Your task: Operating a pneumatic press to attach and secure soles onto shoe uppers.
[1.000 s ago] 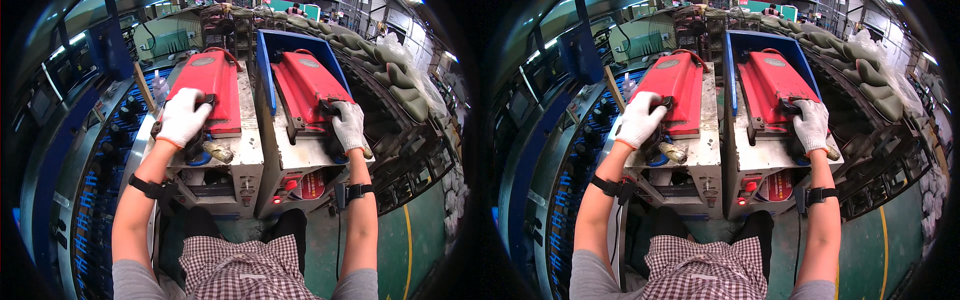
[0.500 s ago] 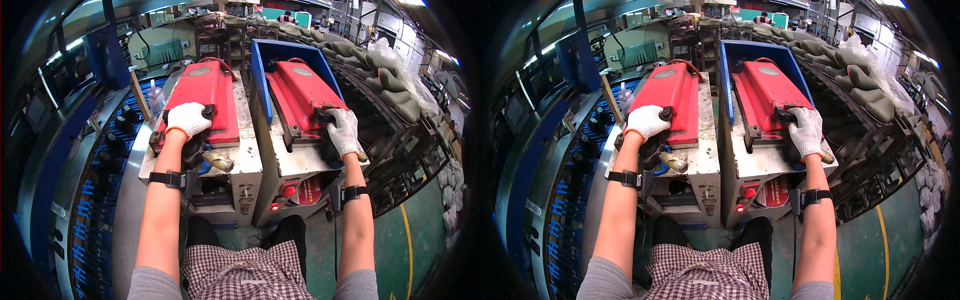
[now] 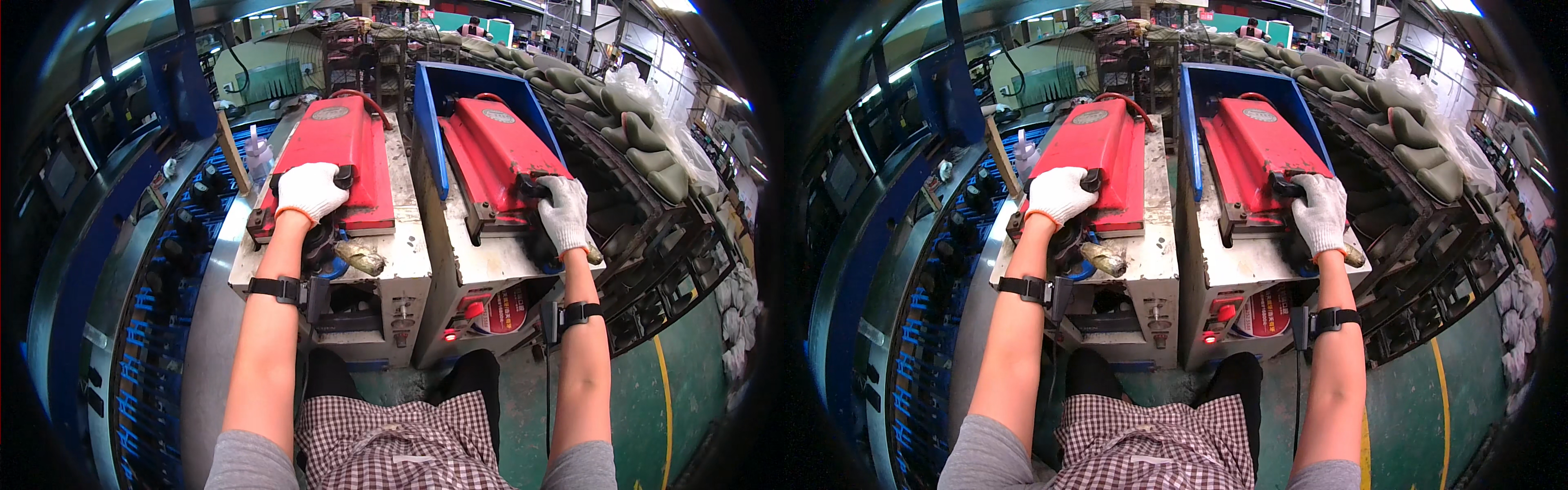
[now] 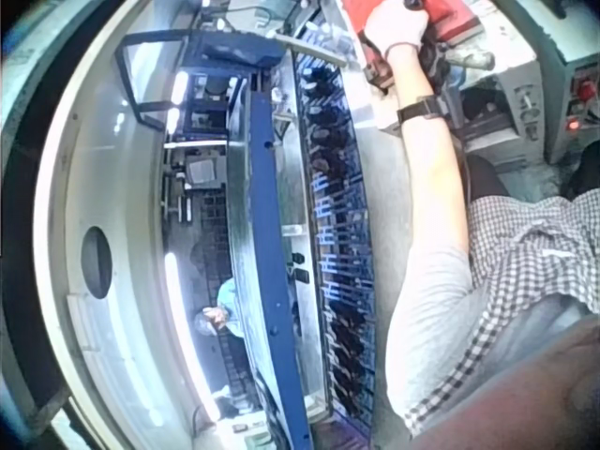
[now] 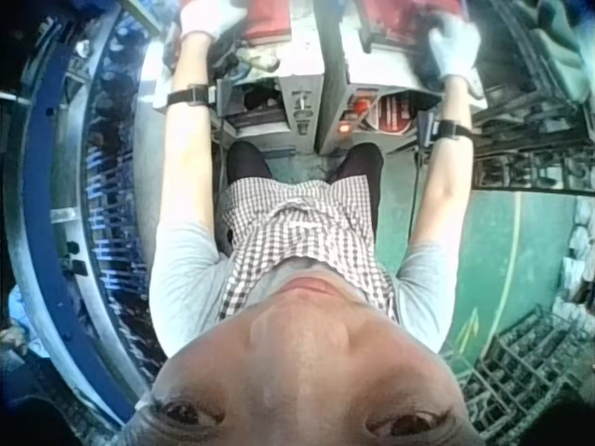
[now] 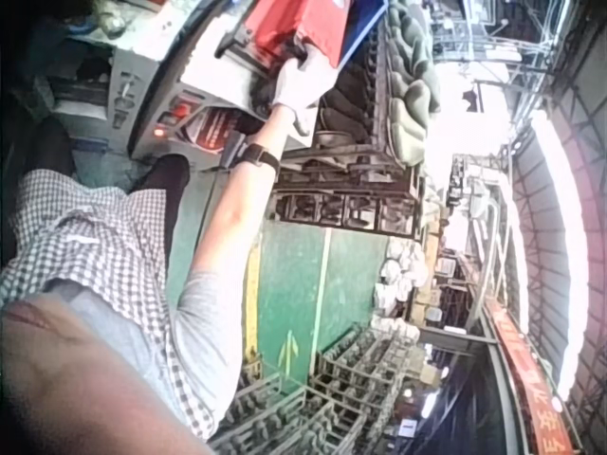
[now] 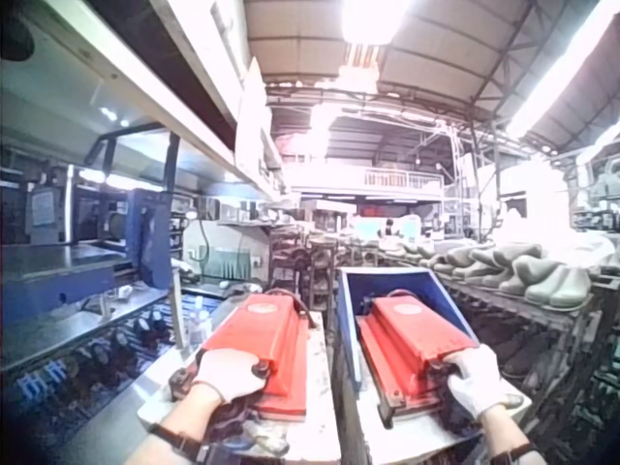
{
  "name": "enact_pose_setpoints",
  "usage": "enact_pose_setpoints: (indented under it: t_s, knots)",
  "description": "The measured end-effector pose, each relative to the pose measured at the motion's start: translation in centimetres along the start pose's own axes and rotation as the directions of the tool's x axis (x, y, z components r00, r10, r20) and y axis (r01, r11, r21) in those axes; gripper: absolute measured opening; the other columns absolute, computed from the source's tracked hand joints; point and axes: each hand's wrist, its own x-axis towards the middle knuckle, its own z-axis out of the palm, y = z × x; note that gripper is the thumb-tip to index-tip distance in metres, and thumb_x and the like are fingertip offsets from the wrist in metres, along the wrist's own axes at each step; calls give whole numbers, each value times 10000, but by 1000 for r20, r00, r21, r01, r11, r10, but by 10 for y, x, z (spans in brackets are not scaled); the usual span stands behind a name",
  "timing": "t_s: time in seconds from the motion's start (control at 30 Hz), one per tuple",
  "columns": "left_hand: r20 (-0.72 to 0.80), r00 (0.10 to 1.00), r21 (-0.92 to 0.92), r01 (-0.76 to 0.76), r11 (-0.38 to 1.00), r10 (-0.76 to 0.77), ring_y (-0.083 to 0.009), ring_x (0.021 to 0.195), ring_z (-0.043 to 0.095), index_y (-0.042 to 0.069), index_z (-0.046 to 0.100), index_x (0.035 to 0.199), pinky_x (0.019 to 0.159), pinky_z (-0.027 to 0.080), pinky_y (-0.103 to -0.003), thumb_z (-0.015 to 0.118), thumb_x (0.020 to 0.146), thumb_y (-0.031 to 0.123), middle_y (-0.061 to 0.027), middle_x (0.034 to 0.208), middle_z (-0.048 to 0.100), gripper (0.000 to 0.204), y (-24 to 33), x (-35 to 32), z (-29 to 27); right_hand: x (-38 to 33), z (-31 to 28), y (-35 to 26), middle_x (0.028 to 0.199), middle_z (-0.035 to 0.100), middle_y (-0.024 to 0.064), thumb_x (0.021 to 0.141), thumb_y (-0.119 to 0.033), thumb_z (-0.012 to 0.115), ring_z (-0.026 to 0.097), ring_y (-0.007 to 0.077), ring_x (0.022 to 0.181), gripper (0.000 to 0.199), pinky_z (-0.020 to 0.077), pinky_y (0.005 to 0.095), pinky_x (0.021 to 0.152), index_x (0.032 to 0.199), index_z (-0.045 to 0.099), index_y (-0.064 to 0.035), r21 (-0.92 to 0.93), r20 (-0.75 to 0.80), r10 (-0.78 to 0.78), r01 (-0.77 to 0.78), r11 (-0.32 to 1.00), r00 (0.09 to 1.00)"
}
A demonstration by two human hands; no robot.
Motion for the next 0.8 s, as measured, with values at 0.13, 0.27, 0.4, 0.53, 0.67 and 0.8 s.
enact_pose_setpoints:
  t_s: [0.13, 0.27, 0.4, 0.53, 0.67, 0.8]
  knots:
    - [-85, 995, 10, -41, 999, 42, -376, 913, 727, 140, 782, 929, 794, 572, -457, 656, 817, 421, -150, 934, 755, 328, -6, 1, 7, 1, 2, 0, 1061, 719, 87, 755, -92, 705, 631, 329, 1093, 313, 448, 457, 1042, 1063, 738, -135, 3, -13, -6, 6, 1000, 1000]
    - [-85, 996, 3, -35, 999, 35, -373, 910, 728, 135, 783, 924, 790, 573, -458, 653, 822, 419, -153, 936, 755, 329, -5, 2, 8, 1, 2, 3, 1059, 722, 83, 756, -92, 707, 634, 327, 1088, 312, 449, 452, 1043, 1063, 738, -138, -4, 15, 9, -9, 1000, 1000]
    - [-91, 996, -3, -25, 1000, 24, -372, 912, 729, 136, 782, 921, 790, 574, -457, 656, 820, 423, -152, 934, 755, 329, -4, -1, 6, 0, 4, 3, 1054, 723, 83, 752, -90, 709, 634, 328, 1088, 316, 450, 453, 1040, 1063, 737, -140, 3, -18, -16, 16, 1000, 1000]
    - [-82, 997, 21, -14, 1000, 15, -358, 944, 735, 141, 785, 950, 822, 578, -449, 675, 795, 396, -146, 966, 765, 318, -1, -1, 3, 0, 2, 2, 1052, 722, 84, 750, -89, 711, 634, 329, 1089, 319, 449, 456, 1039, 1064, 737, -140, -2, 2, 3, -3, 1000, 1000]
    - [-110, 994, 7, -29, 1000, 30, -370, 906, 731, 139, 780, 928, 792, 576, -460, 677, 801, 414, -149, 924, 757, 320, -6, 0, 9, 0, 1, 1, 1045, 721, 83, 751, -90, 709, 635, 327, 1087, 318, 449, 458, 1039, 1064, 737, -140, 5, -8, -1, 1, 1000, 1000]
    - [-111, 993, 1, -44, 999, 44, -370, 905, 731, 138, 779, 928, 787, 577, -458, 682, 800, 411, -150, 922, 756, 317, -2, -2, 7, 0, 2, 1, 1045, 721, 83, 753, -93, 706, 635, 325, 1090, 320, 448, 455, 1047, 1068, 738, -140, -1, -11, -9, 9, 1000, 1000]
